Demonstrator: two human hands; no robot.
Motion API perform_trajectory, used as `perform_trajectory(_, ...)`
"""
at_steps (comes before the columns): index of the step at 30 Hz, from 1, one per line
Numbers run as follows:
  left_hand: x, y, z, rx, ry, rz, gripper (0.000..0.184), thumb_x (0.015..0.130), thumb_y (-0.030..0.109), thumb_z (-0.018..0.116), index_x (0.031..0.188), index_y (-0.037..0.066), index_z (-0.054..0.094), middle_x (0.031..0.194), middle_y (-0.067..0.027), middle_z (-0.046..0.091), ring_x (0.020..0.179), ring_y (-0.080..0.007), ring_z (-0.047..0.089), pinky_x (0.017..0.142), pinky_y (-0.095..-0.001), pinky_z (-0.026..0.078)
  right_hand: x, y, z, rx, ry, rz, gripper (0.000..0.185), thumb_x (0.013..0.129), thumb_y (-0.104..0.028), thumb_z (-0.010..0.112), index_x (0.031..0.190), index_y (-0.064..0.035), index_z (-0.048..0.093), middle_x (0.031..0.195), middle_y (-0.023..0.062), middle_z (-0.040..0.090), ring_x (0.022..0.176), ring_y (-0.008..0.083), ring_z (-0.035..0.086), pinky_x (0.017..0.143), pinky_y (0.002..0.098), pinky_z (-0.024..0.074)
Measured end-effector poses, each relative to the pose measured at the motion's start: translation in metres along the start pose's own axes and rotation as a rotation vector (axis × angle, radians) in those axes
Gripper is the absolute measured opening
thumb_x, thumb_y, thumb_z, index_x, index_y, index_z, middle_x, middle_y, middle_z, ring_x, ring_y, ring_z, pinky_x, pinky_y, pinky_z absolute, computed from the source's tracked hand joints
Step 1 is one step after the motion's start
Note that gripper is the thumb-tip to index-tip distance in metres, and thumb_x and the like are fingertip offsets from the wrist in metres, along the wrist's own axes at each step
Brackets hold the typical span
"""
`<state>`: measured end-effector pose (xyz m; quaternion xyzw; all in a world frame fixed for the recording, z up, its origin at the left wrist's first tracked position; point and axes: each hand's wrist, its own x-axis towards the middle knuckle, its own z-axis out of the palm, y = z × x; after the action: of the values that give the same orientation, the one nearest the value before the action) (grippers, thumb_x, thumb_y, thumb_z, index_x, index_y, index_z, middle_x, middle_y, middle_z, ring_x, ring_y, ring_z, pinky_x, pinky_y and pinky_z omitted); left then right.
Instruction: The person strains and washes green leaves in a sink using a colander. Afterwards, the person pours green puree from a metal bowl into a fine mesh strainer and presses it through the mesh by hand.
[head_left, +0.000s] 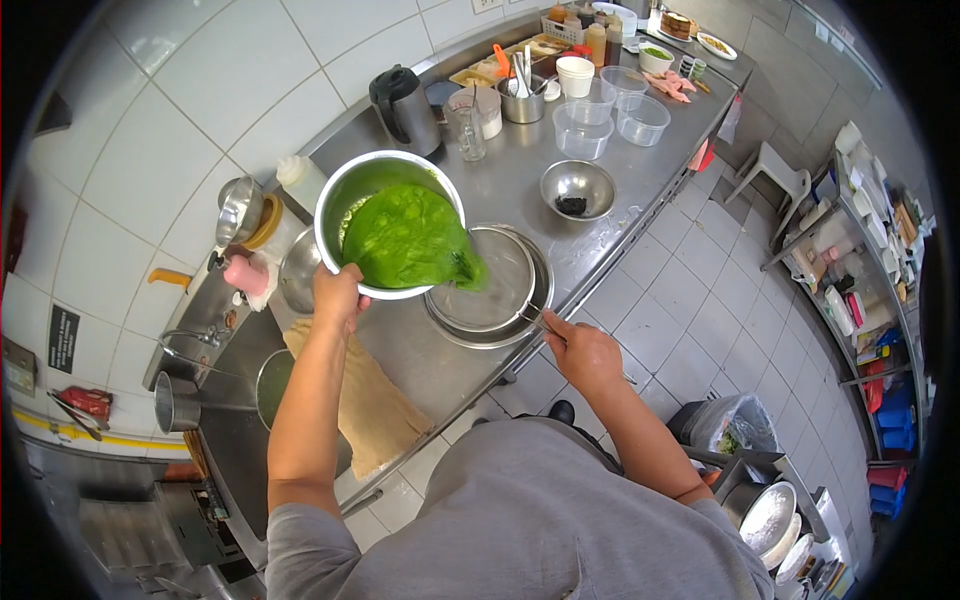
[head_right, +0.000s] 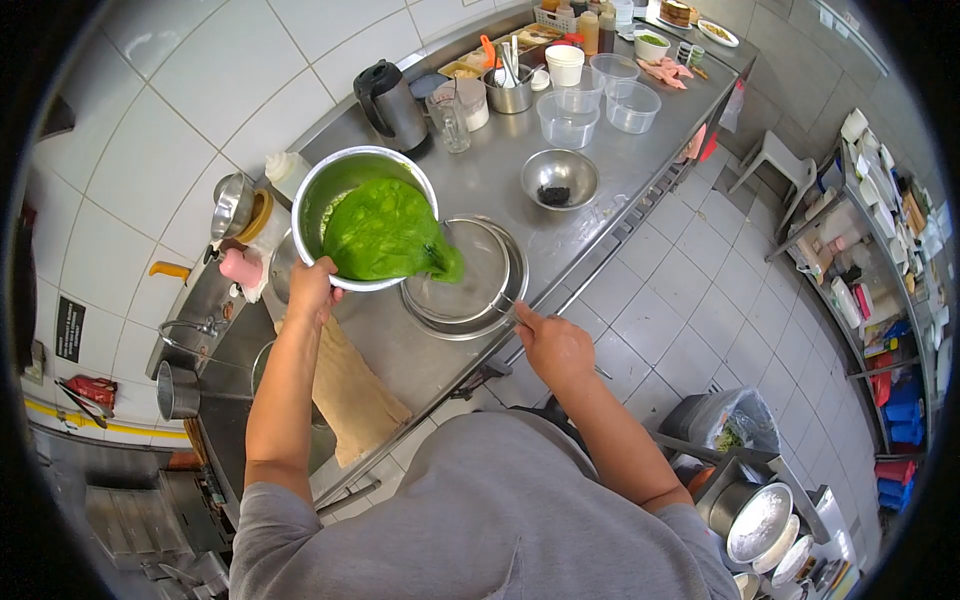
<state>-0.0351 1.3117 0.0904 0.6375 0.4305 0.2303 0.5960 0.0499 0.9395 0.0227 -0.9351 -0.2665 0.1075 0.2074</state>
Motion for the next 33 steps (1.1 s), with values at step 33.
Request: perform_trajectory(33,0.007,0.001,0.012,0.033,0.012,0.051,0.036,0.088,0.004,0.055,0.124,0.004,0.056,0.081,-0.0063,0.061,0.049,-0.0133,0.053,0.037,-0.0262,0.04,0.001,0.005,-0.004,-0.005,0.007,-0.025,0.04,0.102,-0.04,0.063,0.141,-0.0318,0.066,0.092,0.0155,0.074,0.088,0.0347,0.074,0.078,0.0479,0.0586)
